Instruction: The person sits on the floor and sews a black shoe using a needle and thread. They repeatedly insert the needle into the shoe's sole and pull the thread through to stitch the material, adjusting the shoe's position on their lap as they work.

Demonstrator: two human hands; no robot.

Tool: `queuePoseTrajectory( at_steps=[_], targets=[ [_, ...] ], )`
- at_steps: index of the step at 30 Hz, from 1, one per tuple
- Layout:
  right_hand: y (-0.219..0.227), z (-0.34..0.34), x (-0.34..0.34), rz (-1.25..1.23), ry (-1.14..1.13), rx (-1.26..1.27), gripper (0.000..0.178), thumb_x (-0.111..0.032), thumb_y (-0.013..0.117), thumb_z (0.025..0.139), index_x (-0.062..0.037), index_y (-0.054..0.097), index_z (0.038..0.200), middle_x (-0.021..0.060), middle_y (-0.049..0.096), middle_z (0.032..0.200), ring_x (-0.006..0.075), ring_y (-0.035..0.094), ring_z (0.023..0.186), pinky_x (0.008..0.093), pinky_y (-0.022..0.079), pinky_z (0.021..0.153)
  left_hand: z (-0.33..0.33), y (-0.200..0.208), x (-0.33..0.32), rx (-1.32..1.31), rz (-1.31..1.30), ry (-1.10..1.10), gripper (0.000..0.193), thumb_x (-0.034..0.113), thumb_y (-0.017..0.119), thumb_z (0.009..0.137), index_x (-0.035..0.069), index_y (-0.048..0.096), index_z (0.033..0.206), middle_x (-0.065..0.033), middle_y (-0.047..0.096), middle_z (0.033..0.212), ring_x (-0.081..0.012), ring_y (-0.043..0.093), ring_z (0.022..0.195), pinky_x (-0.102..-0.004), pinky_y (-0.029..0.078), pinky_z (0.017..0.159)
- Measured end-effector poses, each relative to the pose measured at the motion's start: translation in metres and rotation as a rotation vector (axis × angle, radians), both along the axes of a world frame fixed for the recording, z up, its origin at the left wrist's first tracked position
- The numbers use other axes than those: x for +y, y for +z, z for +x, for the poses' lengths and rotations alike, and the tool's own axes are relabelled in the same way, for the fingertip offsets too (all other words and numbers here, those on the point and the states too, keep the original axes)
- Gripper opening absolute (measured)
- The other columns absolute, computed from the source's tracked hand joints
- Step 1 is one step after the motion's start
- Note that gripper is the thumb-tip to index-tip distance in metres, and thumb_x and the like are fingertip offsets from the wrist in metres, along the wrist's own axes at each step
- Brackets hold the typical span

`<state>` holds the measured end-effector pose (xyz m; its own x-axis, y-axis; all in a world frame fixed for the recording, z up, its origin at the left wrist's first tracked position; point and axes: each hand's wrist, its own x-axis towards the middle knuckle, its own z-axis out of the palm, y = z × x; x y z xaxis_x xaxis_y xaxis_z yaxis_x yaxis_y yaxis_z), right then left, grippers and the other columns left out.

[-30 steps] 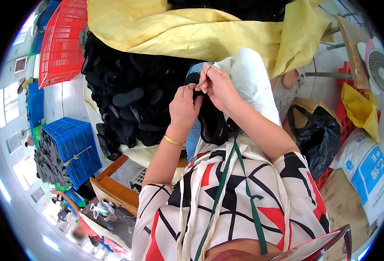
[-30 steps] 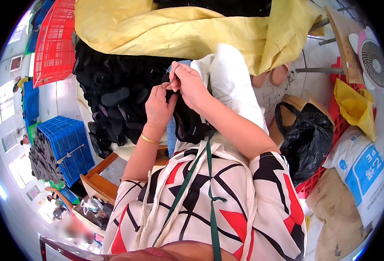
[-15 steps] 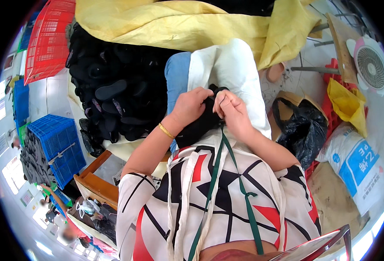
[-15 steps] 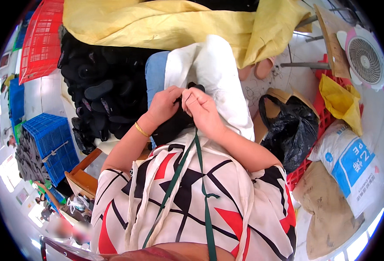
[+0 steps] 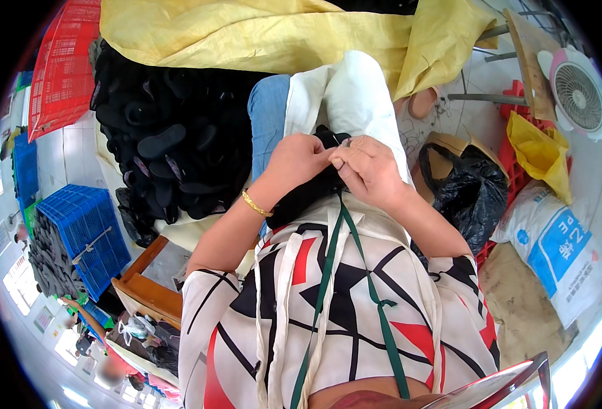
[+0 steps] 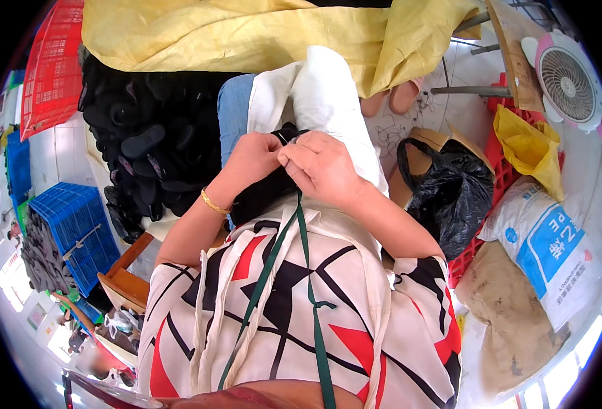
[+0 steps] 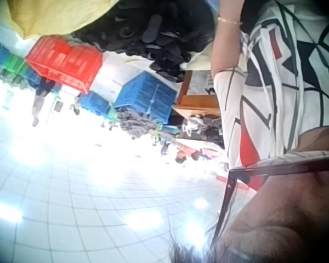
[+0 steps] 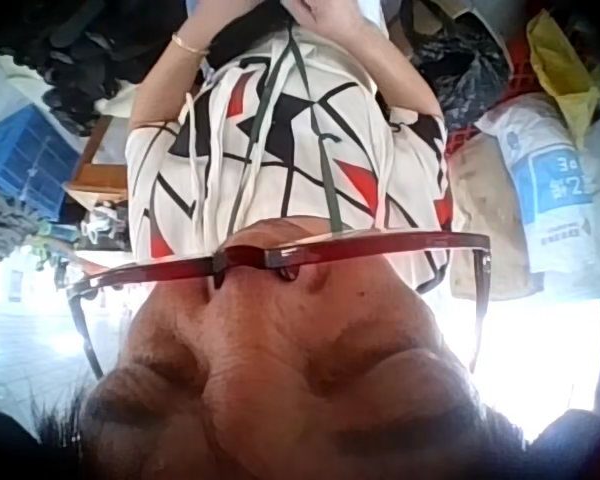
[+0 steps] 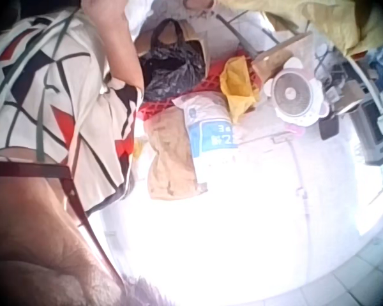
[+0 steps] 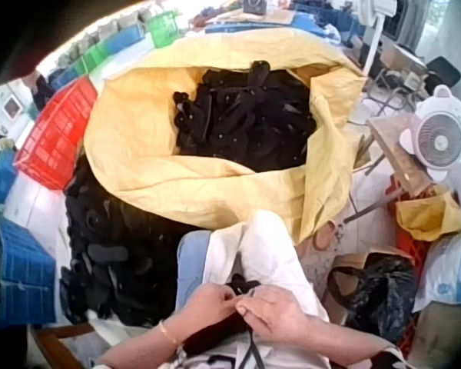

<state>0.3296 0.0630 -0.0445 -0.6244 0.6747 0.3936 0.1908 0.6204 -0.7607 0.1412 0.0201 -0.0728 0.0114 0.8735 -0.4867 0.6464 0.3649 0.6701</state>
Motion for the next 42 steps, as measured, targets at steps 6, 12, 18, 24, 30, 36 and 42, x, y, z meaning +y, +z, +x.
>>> queuePoseTrajectory(
  at_steps=[6, 12, 18, 24, 30, 36, 42],
  targets=[
    [-0.012, 0.065, 0.037, -0.655, -0.214, -0.184, 0.017, -0.011, 0.067, 0.091, -0.0012, 0.068, 0.105, 0.0142, 0.068, 0.085, 0.0261, 0.068, 0.077, 0.0323, 0.054, 0.072, -0.016, -0.001, -0.016, -0.275, -0.045, 0.144, 0.021, 0.017, 0.074, 0.083, -0.004, 0.070, 0.083, -0.0073, 0.066, 0.067, -0.0110, 0.060, 0.062, -0.0287, 0.049, 0.060],
    [-0.005, 0.029, 0.033, -0.560, -0.035, -0.424, 0.014, -0.010, 0.067, 0.092, -0.0032, 0.070, 0.104, 0.0070, 0.071, 0.110, 0.0223, 0.068, 0.082, 0.0303, 0.053, 0.076, -0.016, -0.001, -0.026, -0.260, -0.049, 0.211, 0.019, 0.016, 0.074, 0.085, -0.003, 0.071, 0.085, -0.0044, 0.067, 0.069, -0.0073, 0.058, 0.065, -0.0261, 0.049, 0.061],
    [-0.026, -0.013, 0.028, 0.021, 0.154, -0.530, 0.006, -0.010, 0.069, 0.078, -0.0103, 0.067, 0.085, 0.0057, 0.060, 0.083, 0.0289, 0.062, 0.084, 0.0395, 0.051, 0.065, -0.014, 0.004, -0.024, -0.236, -0.078, 0.224, 0.019, 0.016, 0.074, 0.086, -0.003, 0.071, 0.085, -0.0042, 0.067, 0.071, -0.0079, 0.059, 0.067, -0.0260, 0.049, 0.063],
    [-0.035, -0.018, 0.036, -0.005, 0.248, -0.528, 0.006, -0.010, 0.069, 0.078, -0.0113, 0.064, 0.081, 0.0050, 0.057, 0.081, 0.0268, 0.061, 0.085, 0.0398, 0.051, 0.068, -0.024, -0.024, -0.026, -0.340, 0.126, 0.164, 0.016, 0.014, 0.069, 0.092, -0.002, 0.065, 0.092, -0.0018, 0.061, 0.073, -0.0090, 0.055, 0.067, -0.0265, 0.049, 0.066],
    [-0.053, -0.016, 0.028, -0.330, 0.228, -0.337, 0.004, -0.014, 0.069, 0.086, -0.0118, 0.067, 0.089, 0.0063, 0.062, 0.086, 0.0293, 0.063, 0.084, 0.0394, 0.050, 0.069, -0.026, -0.032, -0.025, -0.523, -0.087, 0.255, 0.009, 0.012, 0.068, 0.093, 0.003, 0.067, 0.092, 0.0039, 0.058, 0.074, -0.0047, 0.049, 0.066, -0.0211, 0.041, 0.061],
    [-0.060, -0.021, 0.016, -0.595, 0.123, -0.117, 0.008, -0.019, 0.065, 0.095, -0.0104, 0.064, 0.095, 0.0036, 0.066, 0.087, 0.0217, 0.065, 0.071, 0.0332, 0.050, 0.061, -0.021, -0.029, -0.025, -0.674, -0.188, 0.407, 0.010, 0.014, 0.070, 0.093, 0.004, 0.069, 0.095, 0.0061, 0.057, 0.074, -0.0022, 0.045, 0.061, -0.0190, 0.035, 0.055],
    [-0.075, 0.038, 0.057, -1.561, -0.285, 0.427, 0.014, -0.027, 0.057, 0.104, -0.0130, 0.056, 0.102, 0.0000, 0.061, 0.081, 0.0084, 0.054, 0.059, 0.0194, 0.040, 0.048, -0.035, -0.022, -0.034, -0.903, -0.348, 0.551, 0.011, 0.017, 0.071, 0.094, 0.007, 0.069, 0.097, 0.0043, 0.062, 0.083, -0.0021, 0.044, 0.064, -0.0175, 0.035, 0.057]
  ],
)
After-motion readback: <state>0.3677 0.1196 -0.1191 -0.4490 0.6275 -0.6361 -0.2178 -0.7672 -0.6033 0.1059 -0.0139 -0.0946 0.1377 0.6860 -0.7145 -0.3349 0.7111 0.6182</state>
